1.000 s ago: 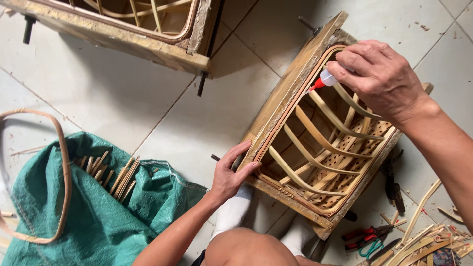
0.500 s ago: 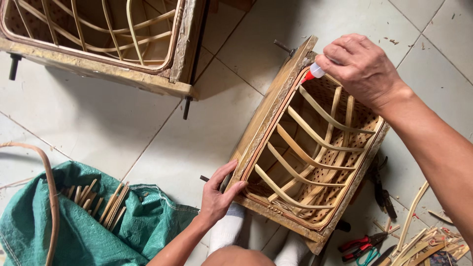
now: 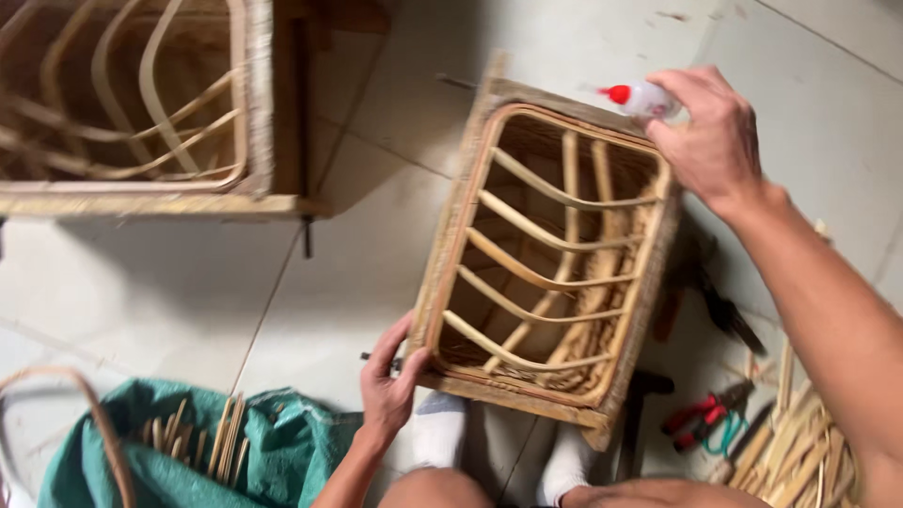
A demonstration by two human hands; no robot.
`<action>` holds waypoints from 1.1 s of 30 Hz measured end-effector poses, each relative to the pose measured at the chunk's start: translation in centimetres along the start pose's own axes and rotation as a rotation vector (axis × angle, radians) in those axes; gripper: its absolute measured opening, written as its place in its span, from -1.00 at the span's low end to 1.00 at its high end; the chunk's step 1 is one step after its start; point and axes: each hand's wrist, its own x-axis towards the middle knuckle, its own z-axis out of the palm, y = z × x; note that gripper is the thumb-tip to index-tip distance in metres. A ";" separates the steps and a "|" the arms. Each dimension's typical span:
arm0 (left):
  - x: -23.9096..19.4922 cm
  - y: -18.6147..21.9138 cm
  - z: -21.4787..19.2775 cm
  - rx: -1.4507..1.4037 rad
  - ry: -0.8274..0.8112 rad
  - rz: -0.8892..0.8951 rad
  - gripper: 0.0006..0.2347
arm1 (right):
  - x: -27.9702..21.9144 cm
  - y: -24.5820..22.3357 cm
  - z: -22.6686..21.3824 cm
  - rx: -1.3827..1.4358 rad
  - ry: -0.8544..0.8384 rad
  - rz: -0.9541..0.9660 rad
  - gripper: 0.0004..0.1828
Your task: The person applies glue to the rim of a rectangular woven basket frame and uses a hammer to tap and secure the bamboo strips into place. They repeatedly apply glue and hammer the edges to ensure the frame is properly attached.
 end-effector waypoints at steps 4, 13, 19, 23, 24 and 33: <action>1.2 2.8 -0.2 0.324 -0.044 0.010 -0.51 | -13.1 8.1 -0.3 0.393 0.117 0.609 -0.63; 1.1 5.9 4.3 0.750 0.003 0.089 -0.29 | -35.3 21.1 8.8 0.690 0.371 1.054 -0.54; 1.0 6.7 5.0 0.758 0.076 -0.016 -0.34 | -38.9 18.7 9.2 0.363 0.457 0.815 -0.29; 1.6 7.5 5.9 0.644 0.098 -0.118 -0.39 | -46.4 4.4 5.6 0.277 -0.012 1.077 -0.70; 1.7 7.2 5.7 0.639 0.074 -0.085 -0.39 | -48.5 -0.4 5.9 0.293 -0.046 0.995 -0.65; 4.6 3.7 4.6 0.873 -0.039 0.127 -0.17 | -53.5 -7.3 9.9 0.384 -0.006 0.981 -0.57</action>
